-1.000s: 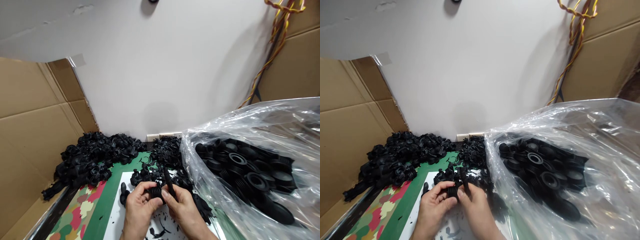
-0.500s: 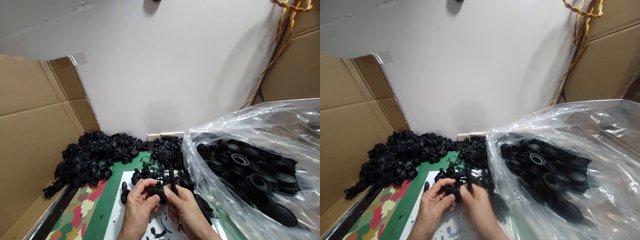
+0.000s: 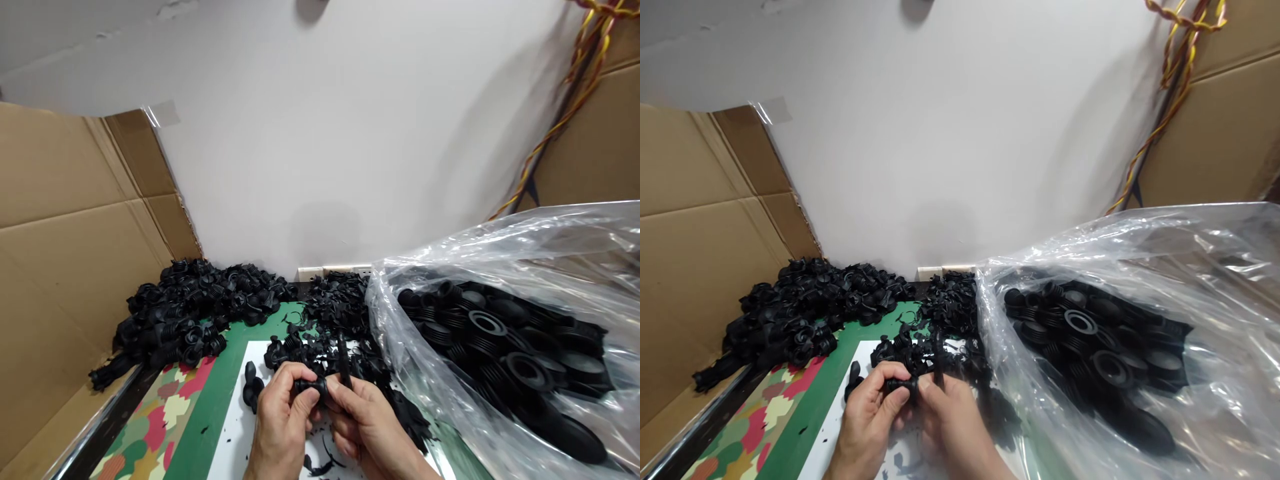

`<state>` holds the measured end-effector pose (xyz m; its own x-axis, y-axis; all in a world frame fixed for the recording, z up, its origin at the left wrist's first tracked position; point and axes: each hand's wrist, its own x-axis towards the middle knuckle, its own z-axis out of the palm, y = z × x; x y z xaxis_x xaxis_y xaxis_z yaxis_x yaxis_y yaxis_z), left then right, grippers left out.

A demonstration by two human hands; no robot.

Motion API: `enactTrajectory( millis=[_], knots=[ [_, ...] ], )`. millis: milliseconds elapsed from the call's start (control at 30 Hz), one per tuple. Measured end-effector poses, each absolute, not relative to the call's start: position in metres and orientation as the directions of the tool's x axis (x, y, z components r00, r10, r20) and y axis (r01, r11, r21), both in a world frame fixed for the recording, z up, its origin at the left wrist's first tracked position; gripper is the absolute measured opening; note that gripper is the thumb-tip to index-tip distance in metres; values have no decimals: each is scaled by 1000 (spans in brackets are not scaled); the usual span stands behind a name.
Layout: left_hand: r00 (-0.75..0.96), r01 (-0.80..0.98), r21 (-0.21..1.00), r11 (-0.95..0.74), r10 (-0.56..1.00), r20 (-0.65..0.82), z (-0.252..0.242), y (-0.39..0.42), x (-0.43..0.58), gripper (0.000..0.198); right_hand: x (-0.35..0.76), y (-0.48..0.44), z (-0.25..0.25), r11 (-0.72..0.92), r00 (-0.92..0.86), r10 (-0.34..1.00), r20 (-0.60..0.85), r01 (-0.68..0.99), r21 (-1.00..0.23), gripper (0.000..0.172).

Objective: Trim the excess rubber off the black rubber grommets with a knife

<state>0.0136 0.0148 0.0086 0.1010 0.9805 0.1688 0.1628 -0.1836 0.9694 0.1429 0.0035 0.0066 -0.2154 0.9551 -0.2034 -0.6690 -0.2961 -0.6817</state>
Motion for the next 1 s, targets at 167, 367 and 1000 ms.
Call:
enactTrajectory(
  millis=[167,367,1000],
  knots=[
    [36,119,977,-174,985,171,12,15,17,5,138,2,5,-281,-206,960,-191,-665,-692,43],
    [18,146,981,-131,991,129,15,17,16,4,145,5,7,-104,27,992,-123,-378,-920,47],
    [54,324,907,-271,962,268,15,15,14,11,166,7,6,319,163,942,292,-175,-932,19]
  ],
)
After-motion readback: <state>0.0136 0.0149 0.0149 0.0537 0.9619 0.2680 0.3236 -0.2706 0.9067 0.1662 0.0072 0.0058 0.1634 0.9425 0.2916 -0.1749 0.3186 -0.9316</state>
